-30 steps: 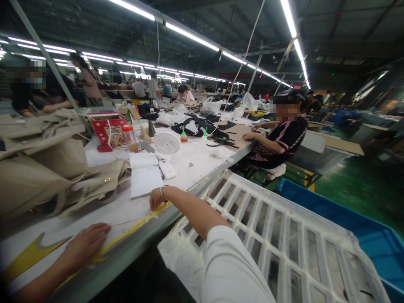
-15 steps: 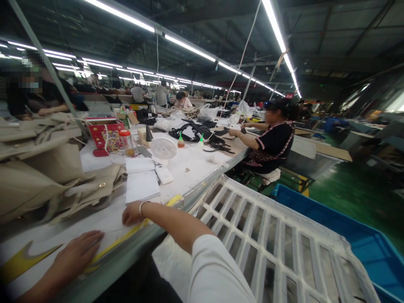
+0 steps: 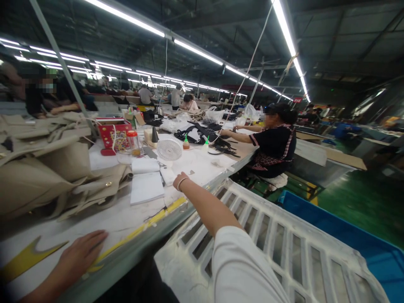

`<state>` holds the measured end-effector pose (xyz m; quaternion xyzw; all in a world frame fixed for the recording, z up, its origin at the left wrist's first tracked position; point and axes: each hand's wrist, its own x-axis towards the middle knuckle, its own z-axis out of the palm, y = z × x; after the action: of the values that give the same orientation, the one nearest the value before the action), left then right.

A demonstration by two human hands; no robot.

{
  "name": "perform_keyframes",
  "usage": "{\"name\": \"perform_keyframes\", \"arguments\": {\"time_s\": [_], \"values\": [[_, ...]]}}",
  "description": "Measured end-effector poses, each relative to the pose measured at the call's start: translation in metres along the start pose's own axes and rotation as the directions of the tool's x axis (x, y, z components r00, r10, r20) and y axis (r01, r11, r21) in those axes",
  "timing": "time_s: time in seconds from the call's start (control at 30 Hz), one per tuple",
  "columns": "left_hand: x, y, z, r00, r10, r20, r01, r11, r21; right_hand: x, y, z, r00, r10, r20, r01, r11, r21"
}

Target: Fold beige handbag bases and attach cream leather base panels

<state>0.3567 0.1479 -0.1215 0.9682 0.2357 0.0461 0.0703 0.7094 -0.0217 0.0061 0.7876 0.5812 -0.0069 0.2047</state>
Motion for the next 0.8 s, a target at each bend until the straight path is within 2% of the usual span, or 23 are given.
{"name": "perform_keyframes", "arguments": {"time_s": [0.1, 0.17, 0.23, 0.3, 0.37, 0.43, 0.5, 0.57, 0.67, 0.73, 0.77, 0.8], "values": [[0.0, -0.001, 0.0, 1.0, 0.021, -0.014, -0.021, 1.0, -0.007, 0.011, -0.013, -0.031, 0.977, -0.086, -0.195, 0.077, 0.996, -0.05], [-0.001, -0.003, 0.0, 0.999, 0.038, -0.018, -0.039, 0.998, -0.042, 0.012, -0.036, -0.048, 0.94, -0.178, -0.289, 0.161, 0.983, -0.083], [-0.003, -0.004, -0.003, 0.999, 0.049, -0.002, -0.049, 0.994, -0.101, 0.003, -0.068, -0.054, 0.879, -0.299, -0.371, 0.272, 0.954, -0.123], [-0.008, -0.004, -0.008, 0.999, 0.042, 0.025, -0.037, 0.984, -0.176, -0.016, -0.103, -0.05, 0.78, -0.415, -0.468, 0.39, 0.908, -0.155], [-0.015, -0.003, -0.017, 0.999, 0.016, 0.038, -0.006, 0.969, -0.248, -0.042, -0.137, -0.037, 0.69, -0.458, -0.561, 0.467, 0.873, -0.138], [-0.024, -0.003, -0.028, 1.0, -0.01, 0.029, 0.019, 0.95, -0.311, -0.072, -0.166, -0.022, 0.66, -0.425, -0.619, 0.505, 0.861, -0.053], [-0.039, -0.005, -0.044, 0.999, -0.034, 0.017, 0.038, 0.93, -0.365, -0.1, -0.188, -0.008, 0.69, -0.341, -0.639, 0.514, 0.852, 0.1], [-0.062, -0.009, -0.066, 0.998, -0.058, 0.01, 0.057, 0.908, -0.415, -0.123, -0.207, 0.003, 0.746, -0.233, -0.624, 0.506, 0.808, 0.302], [-0.118, -0.02, -0.114, 0.993, -0.119, -0.007, 0.101, 0.874, -0.476, -0.148, -0.235, 0.017, 0.834, -0.027, -0.551, 0.442, 0.63, 0.638], [-0.166, -0.032, -0.148, 0.98, -0.199, -0.025, 0.159, 0.846, -0.509, -0.16, -0.257, 0.027, 0.893, 0.178, -0.414, 0.319, 0.398, 0.86], [-0.192, -0.04, -0.163, 0.956, -0.287, -0.067, 0.211, 0.825, -0.525, -0.165, -0.27, 0.033, 0.914, 0.275, -0.299, 0.239, 0.231, 0.943], [-0.217, -0.048, -0.174, 0.909, -0.397, -0.124, 0.27, 0.79, -0.55, -0.17, -0.282, 0.039, 0.929, 0.334, -0.158, 0.157, 0.028, 0.987]]}}
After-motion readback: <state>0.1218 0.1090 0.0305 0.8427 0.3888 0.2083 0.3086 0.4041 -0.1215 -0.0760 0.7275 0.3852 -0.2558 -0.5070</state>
